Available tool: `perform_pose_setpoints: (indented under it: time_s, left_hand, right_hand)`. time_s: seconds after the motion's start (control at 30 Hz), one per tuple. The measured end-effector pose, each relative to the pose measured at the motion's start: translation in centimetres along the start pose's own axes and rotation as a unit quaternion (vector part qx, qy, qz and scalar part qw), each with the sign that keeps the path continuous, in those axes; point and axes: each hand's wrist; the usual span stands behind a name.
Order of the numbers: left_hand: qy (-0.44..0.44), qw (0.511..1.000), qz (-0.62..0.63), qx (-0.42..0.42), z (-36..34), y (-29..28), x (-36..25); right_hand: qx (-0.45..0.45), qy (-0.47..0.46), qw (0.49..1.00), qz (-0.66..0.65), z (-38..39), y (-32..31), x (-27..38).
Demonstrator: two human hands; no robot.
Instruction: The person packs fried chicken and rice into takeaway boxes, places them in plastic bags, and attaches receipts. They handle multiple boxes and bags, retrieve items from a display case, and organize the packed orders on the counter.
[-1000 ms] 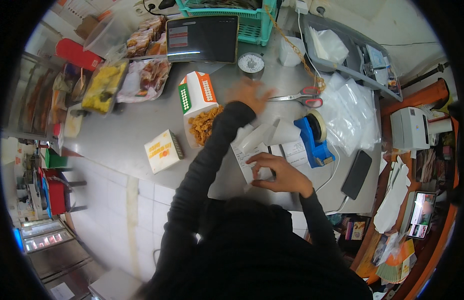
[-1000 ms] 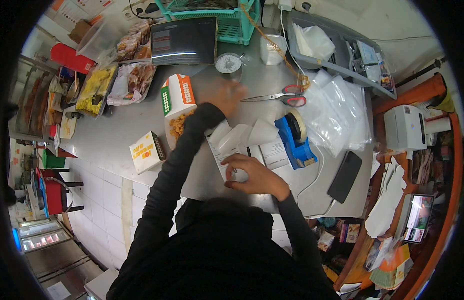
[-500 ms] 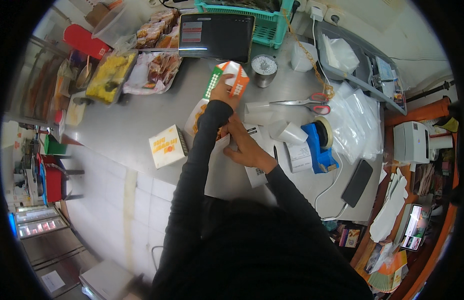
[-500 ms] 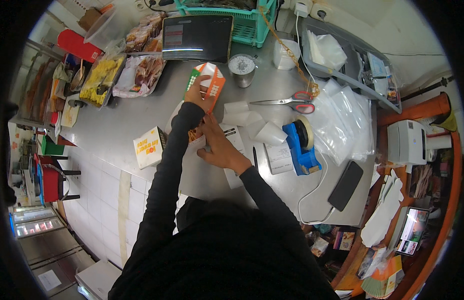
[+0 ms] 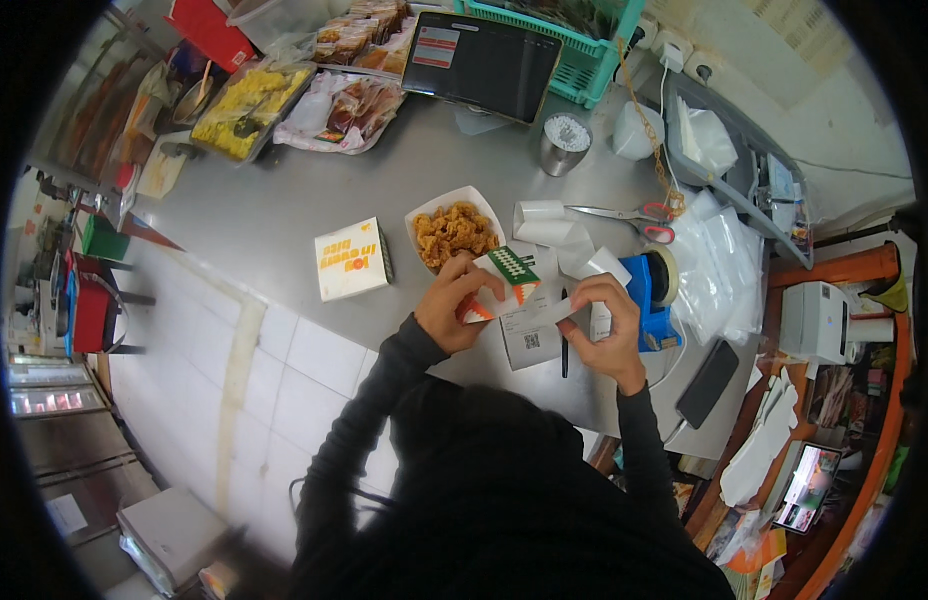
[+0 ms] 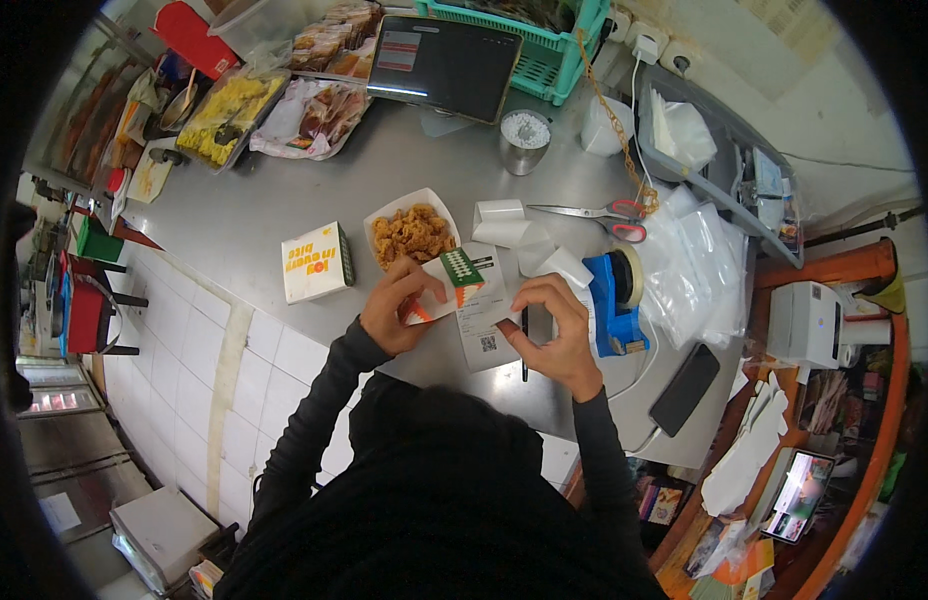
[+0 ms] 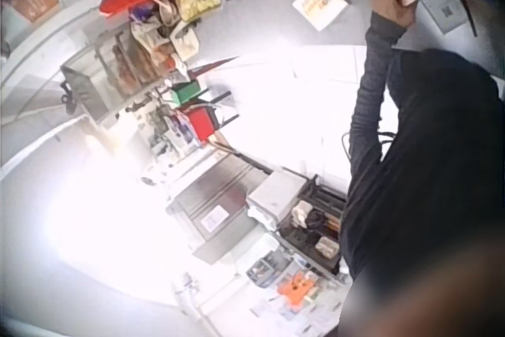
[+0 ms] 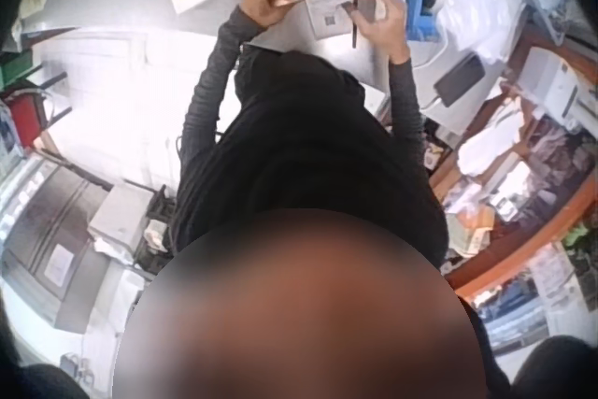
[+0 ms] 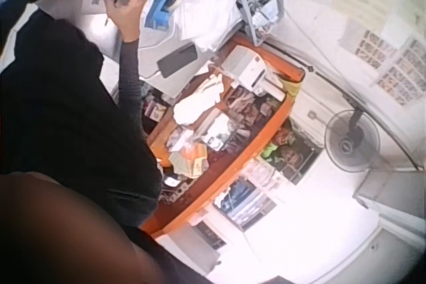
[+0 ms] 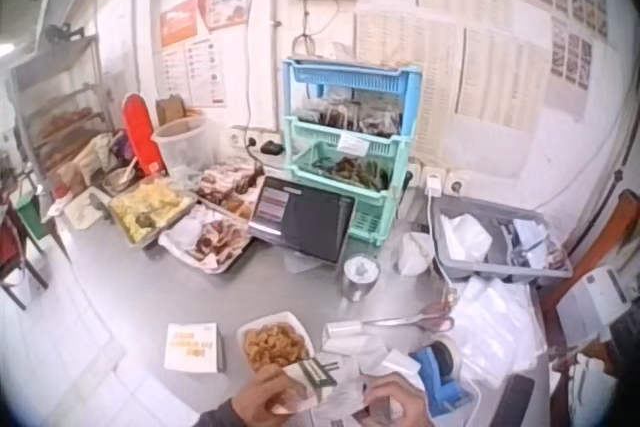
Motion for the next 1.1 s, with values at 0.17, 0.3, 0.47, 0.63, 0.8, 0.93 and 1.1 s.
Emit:
perform_pose_setpoints:
  time_s: [0.17, 0.3, 0.47, 0.63, 0.8, 0.93, 1.1]
  left_hand:
    - [-0.121, 0.992, 0.033, -0.001, 2.1, -1.3, -0.3]
    - [-0.086, 0.995, 0.040, -0.037, 2.7, -1.3, -0.4]
    - [-0.088, 0.992, 0.049, -0.082, 3.7, -1.4, -0.8]
    - [-0.071, 0.994, 0.062, -0.060, 5.0, -1.6, -1.1]
    - [-0.030, 0.998, -0.024, -0.052, 6.0, -3.6, -1.9]
    - [-0.092, 0.985, -0.088, -0.119, 6.2, -4.4, -2.5]
    - [-0.107, 0.945, -0.165, -0.260, 5.0, -3.1, -0.7]
  right_hand:
    - [0.091, -0.150, 0.985, -0.003, -0.9, 2.0, 2.9]
    - [0.077, -0.267, 0.959, 0.065, -0.2, 4.9, 3.3]
    - [0.025, -0.123, 0.991, 0.045, 1.1, 6.1, 4.1]
    - [0.157, -0.154, 0.970, 0.099, 0.1, 4.8, 4.1]
    - [0.240, -0.093, 0.966, 0.009, -0.6, 4.2, 3.3]
    - [0.218, -0.071, 0.972, 0.044, -1.1, 4.3, 2.9]
    - [0.169, -0.049, 0.980, 0.087, -2.9, 6.1, 1.2]
Point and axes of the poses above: each hand's wrist, its own z-axis away from the middle knuckle, its own y-axis out of the palm, x = y × z, and after that the axes turned 15 degrees about -x, right-handed
